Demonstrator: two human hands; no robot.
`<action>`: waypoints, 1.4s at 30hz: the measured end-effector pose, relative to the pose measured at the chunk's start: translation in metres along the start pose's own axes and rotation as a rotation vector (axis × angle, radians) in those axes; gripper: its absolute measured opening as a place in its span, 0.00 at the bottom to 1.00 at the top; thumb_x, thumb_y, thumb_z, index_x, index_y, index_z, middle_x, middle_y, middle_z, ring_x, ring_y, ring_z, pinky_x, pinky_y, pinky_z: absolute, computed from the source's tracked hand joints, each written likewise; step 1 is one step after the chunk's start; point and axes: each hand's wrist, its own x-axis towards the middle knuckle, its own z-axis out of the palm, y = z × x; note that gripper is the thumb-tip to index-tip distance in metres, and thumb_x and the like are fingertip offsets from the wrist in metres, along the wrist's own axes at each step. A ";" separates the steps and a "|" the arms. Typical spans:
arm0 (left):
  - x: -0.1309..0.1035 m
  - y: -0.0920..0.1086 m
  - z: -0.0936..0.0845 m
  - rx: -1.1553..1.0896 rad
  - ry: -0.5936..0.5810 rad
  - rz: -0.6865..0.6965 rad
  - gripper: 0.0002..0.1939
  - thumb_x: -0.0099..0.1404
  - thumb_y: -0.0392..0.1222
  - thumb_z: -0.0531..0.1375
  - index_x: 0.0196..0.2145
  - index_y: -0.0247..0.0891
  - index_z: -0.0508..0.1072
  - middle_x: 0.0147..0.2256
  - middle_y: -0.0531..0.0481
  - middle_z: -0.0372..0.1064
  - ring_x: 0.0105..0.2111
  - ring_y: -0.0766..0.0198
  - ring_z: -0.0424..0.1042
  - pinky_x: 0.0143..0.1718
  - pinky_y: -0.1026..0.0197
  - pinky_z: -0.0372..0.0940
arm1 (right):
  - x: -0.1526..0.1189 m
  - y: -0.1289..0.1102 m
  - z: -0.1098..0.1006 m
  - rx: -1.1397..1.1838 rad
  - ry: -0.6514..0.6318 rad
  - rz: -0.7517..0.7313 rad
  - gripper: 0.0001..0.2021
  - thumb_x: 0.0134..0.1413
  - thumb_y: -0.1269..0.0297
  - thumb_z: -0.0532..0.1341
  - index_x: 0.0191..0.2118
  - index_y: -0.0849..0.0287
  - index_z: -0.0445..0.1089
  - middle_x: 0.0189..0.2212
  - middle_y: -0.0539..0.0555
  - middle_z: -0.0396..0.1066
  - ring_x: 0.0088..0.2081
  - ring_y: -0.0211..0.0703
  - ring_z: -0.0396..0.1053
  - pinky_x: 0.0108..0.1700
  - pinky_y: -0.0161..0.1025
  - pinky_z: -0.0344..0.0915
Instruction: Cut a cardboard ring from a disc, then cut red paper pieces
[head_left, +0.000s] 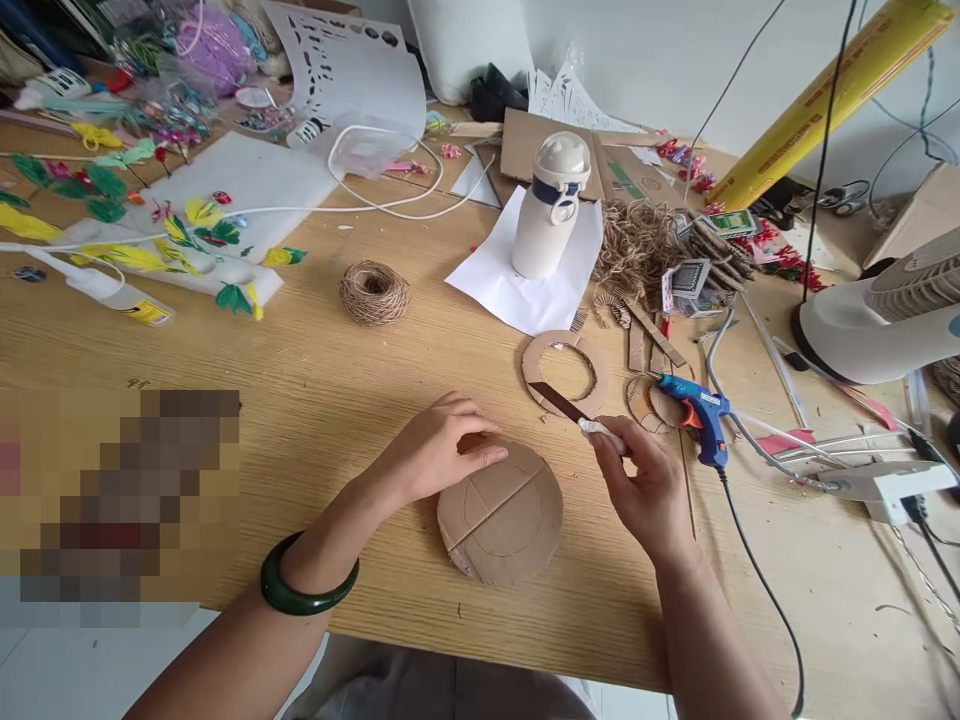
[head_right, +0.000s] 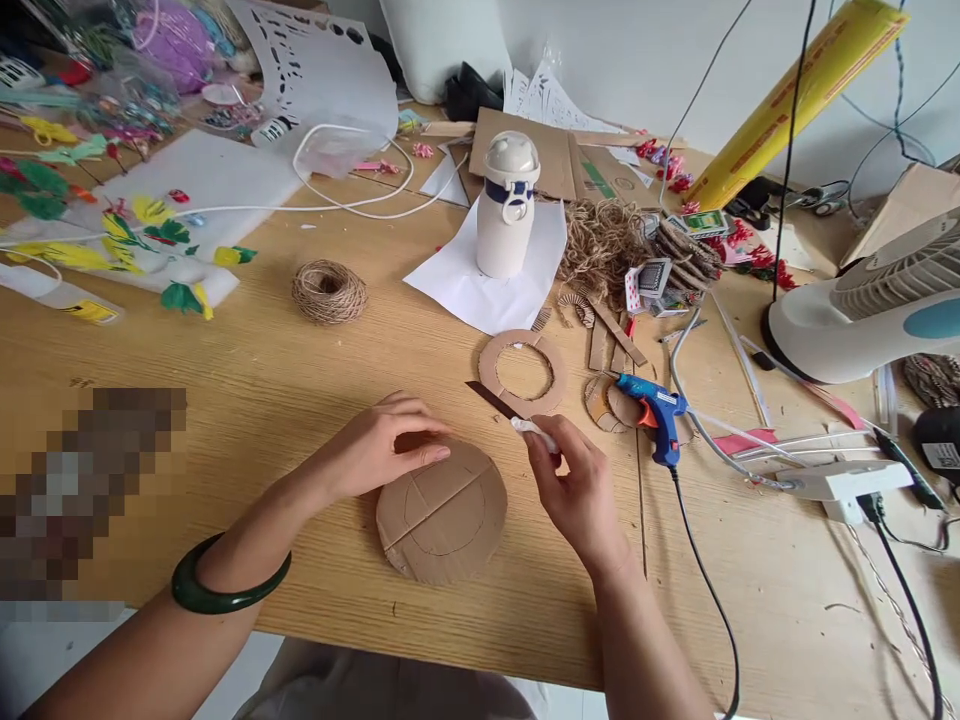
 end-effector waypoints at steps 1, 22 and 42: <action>-0.001 -0.001 -0.001 -0.004 0.000 -0.006 0.14 0.65 0.52 0.62 0.43 0.41 0.79 0.38 0.47 0.74 0.44 0.56 0.69 0.46 0.56 0.64 | 0.000 0.000 0.002 0.020 -0.007 0.043 0.07 0.64 0.60 0.58 0.39 0.55 0.71 0.23 0.47 0.65 0.24 0.36 0.61 0.27 0.34 0.59; -0.023 0.006 -0.044 -0.711 -0.461 -0.327 0.07 0.56 0.45 0.69 0.30 0.41 0.75 0.28 0.53 0.72 0.27 0.65 0.68 0.29 0.65 0.64 | -0.004 0.002 0.038 0.651 0.030 0.608 0.16 0.61 0.48 0.60 0.33 0.57 0.68 0.21 0.45 0.59 0.23 0.36 0.66 0.28 0.35 0.64; -0.013 0.010 0.006 0.029 0.160 0.007 0.11 0.68 0.43 0.61 0.47 0.40 0.75 0.47 0.46 0.72 0.48 0.59 0.71 0.49 0.57 0.67 | -0.010 -0.001 0.034 0.457 0.143 0.461 0.13 0.65 0.54 0.57 0.35 0.59 0.69 0.22 0.45 0.63 0.24 0.35 0.65 0.30 0.36 0.61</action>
